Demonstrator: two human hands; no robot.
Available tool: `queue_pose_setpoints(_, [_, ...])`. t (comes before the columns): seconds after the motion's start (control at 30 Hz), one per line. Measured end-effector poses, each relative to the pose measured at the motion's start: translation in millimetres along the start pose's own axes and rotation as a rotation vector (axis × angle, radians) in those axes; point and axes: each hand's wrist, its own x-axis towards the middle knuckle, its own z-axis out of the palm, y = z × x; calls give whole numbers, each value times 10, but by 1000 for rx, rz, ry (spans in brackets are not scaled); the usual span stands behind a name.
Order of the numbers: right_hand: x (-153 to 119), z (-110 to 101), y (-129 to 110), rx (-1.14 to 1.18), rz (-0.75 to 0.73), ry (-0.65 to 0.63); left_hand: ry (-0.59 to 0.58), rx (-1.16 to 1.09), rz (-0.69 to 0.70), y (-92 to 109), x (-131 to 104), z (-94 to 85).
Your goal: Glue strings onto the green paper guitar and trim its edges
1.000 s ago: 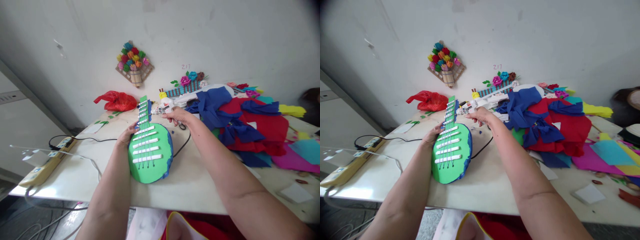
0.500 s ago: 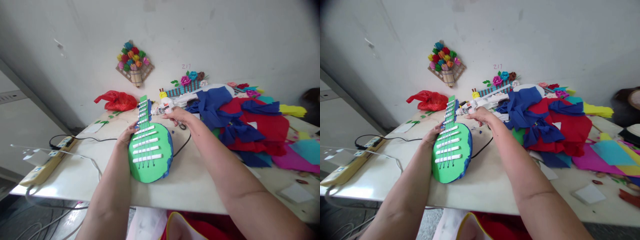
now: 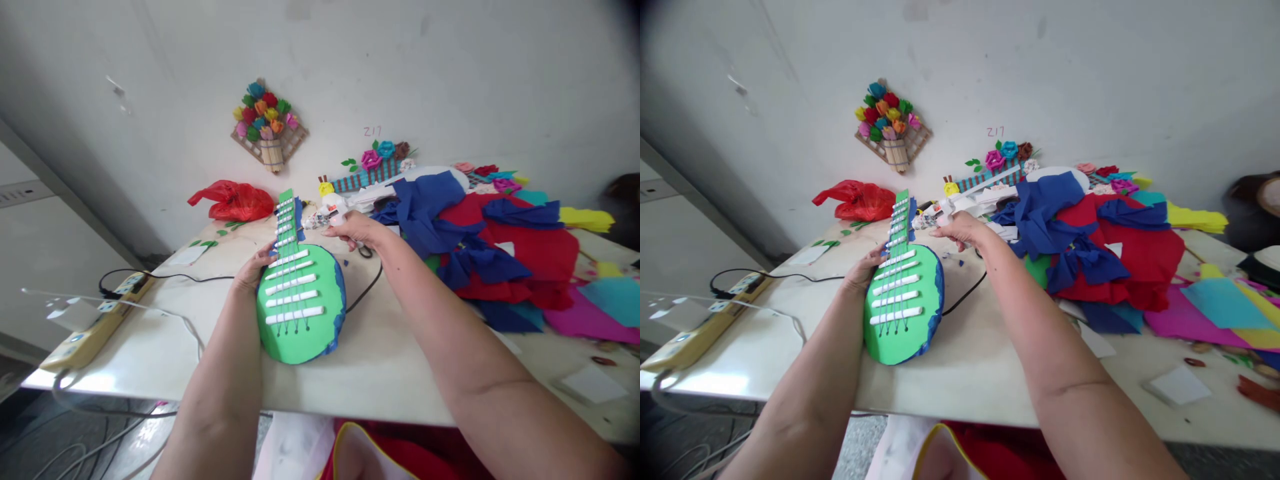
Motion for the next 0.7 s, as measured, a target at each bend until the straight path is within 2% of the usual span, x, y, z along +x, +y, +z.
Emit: queue_pose_setpoints(0.7, [50, 64, 21, 7, -25, 66, 8, 17, -5, 0, 7, -22])
